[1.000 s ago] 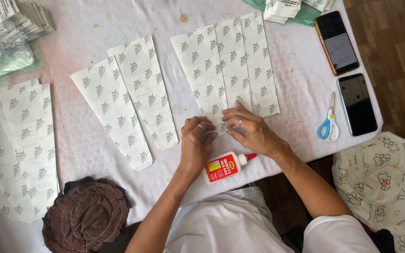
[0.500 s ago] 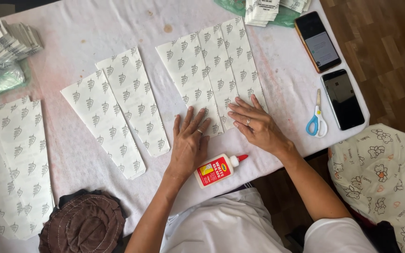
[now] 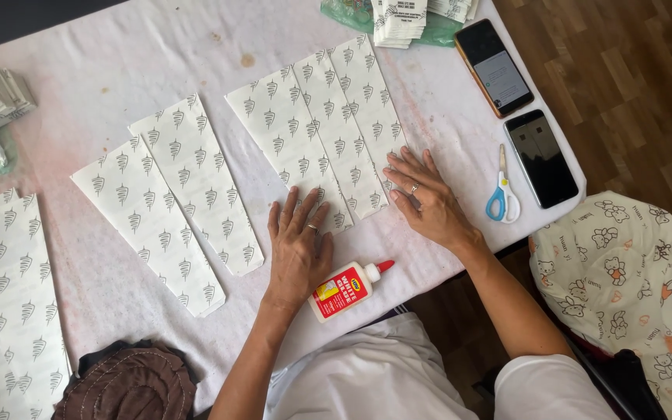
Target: The person applies glue from a bottle onto the edges of paper sheets and folds them over to secure the bond.
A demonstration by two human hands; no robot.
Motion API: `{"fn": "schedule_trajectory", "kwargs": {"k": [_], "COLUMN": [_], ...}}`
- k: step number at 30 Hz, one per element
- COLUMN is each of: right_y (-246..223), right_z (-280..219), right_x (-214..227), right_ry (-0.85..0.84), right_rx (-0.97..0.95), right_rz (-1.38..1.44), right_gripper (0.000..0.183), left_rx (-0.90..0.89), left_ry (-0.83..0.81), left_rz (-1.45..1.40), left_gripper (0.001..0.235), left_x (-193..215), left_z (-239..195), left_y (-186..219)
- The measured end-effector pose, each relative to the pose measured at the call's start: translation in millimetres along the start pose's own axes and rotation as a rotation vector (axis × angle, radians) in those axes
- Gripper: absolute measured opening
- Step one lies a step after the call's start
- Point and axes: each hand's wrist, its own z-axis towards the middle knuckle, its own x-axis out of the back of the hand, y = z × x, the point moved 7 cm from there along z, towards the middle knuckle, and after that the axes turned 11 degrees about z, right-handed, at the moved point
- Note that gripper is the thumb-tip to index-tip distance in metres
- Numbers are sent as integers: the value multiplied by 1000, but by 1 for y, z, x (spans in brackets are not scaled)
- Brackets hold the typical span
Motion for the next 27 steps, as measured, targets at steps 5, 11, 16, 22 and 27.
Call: {"fn": "schedule_trajectory", "kwargs": {"k": [5, 11, 16, 22, 27], "right_y": [10, 39, 86, 118, 130], "right_z": [0, -7, -13, 8, 43], "right_x": [17, 50, 69, 103, 130], "right_ry": [88, 189, 208, 293, 290], "right_rx": [-32, -46, -59, -68, -182], "right_rz": [49, -24, -114, -290, -310], "right_gripper": [31, 26, 22, 27, 31], "left_rx": [-32, 113, 305, 215, 69], "left_ry": [85, 213, 106, 119, 183], "left_rz": [-89, 286, 548, 505, 371], "left_gripper": [43, 49, 59, 46, 36], "left_x": [17, 40, 48, 32, 18], "left_z": [-5, -31, -39, -15, 1], "left_y": [-5, -75, -102, -70, -42]}}
